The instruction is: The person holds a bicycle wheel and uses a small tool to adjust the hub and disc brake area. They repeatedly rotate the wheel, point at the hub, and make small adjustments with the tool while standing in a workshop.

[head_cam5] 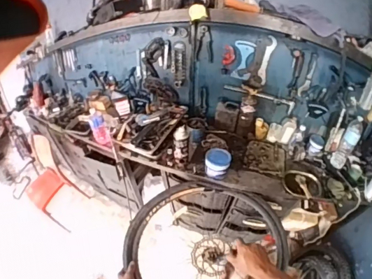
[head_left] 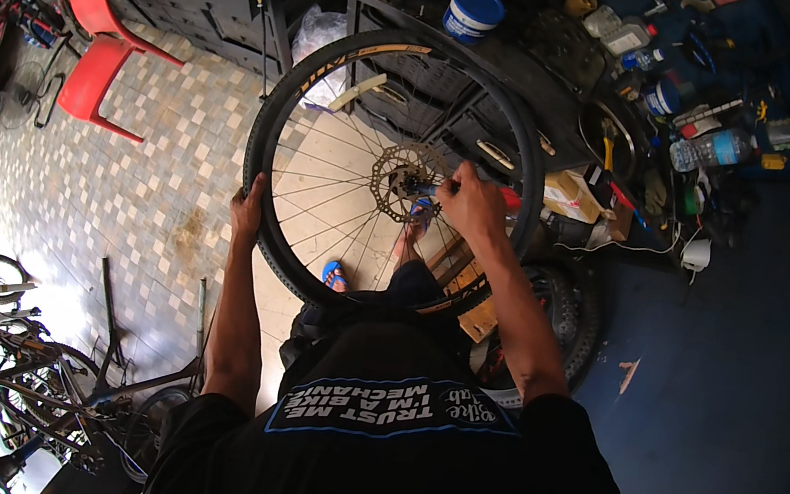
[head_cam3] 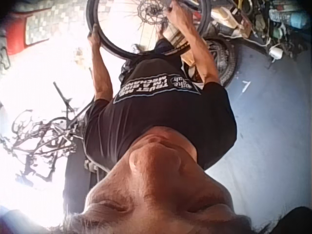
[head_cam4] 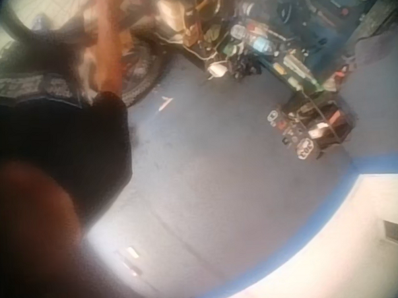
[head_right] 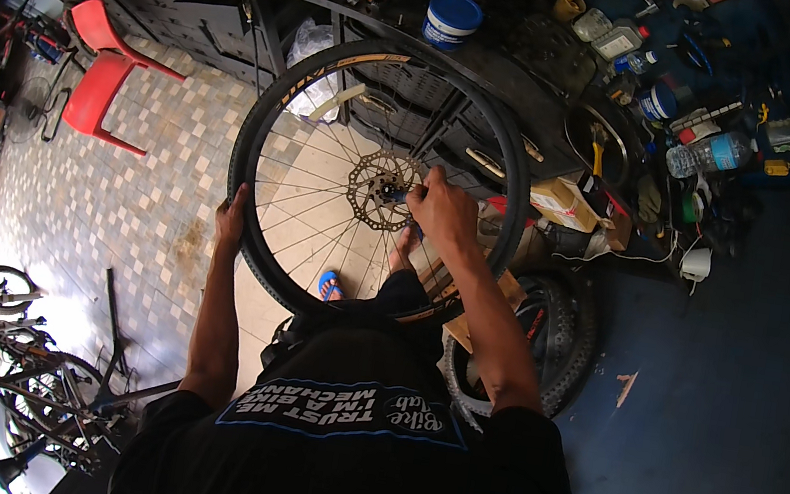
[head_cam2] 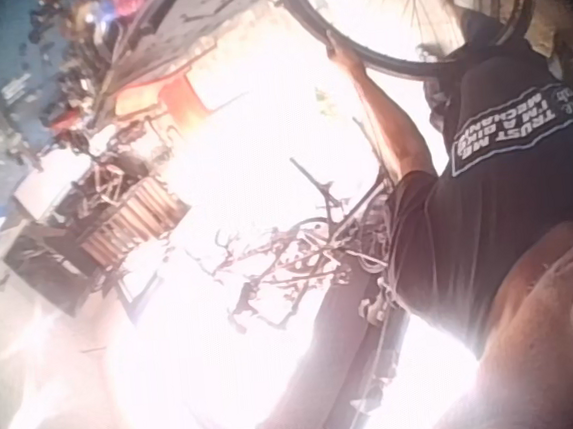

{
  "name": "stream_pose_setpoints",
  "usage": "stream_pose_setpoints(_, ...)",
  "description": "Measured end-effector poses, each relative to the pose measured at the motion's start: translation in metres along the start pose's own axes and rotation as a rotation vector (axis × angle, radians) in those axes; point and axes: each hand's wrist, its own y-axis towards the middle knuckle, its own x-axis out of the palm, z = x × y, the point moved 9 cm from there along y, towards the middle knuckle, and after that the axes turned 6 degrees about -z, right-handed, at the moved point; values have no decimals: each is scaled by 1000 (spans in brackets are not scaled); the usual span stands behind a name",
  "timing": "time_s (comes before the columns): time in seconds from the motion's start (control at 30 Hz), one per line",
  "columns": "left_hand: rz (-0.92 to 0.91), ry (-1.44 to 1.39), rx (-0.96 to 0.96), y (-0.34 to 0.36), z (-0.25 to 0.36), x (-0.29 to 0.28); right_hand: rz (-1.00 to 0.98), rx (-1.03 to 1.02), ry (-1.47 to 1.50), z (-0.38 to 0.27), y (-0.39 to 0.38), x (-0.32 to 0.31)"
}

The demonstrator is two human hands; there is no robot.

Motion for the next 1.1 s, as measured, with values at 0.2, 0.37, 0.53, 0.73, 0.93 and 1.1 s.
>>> stream_pose_setpoints(0.2, -4, -30, -14, -3, 2, 3, 43, -22, -61, -2, 1, -5)
stream_pose_setpoints(0.37, 6, -37, -24, -2, -2, 0, 15, -8, -51, -4, 2, -4)
stream_pose_setpoints(0.53, -13, -33, -34, -3, -1, 2, 26, -11, -48, -3, 2, -2)
stream_pose_setpoints(0.73, -14, -14, -35, -1, -3, 1, 66, -46, -48, -6, 0, -2)
stream_pose_setpoints(0.93, -11, -26, -31, -1, -4, 1, 90, -67, -46, -6, 0, -1)
stream_pose_setpoints(1.1, -7, -27, -27, -1, -3, 1, 129, -102, -64, -8, -3, 0)
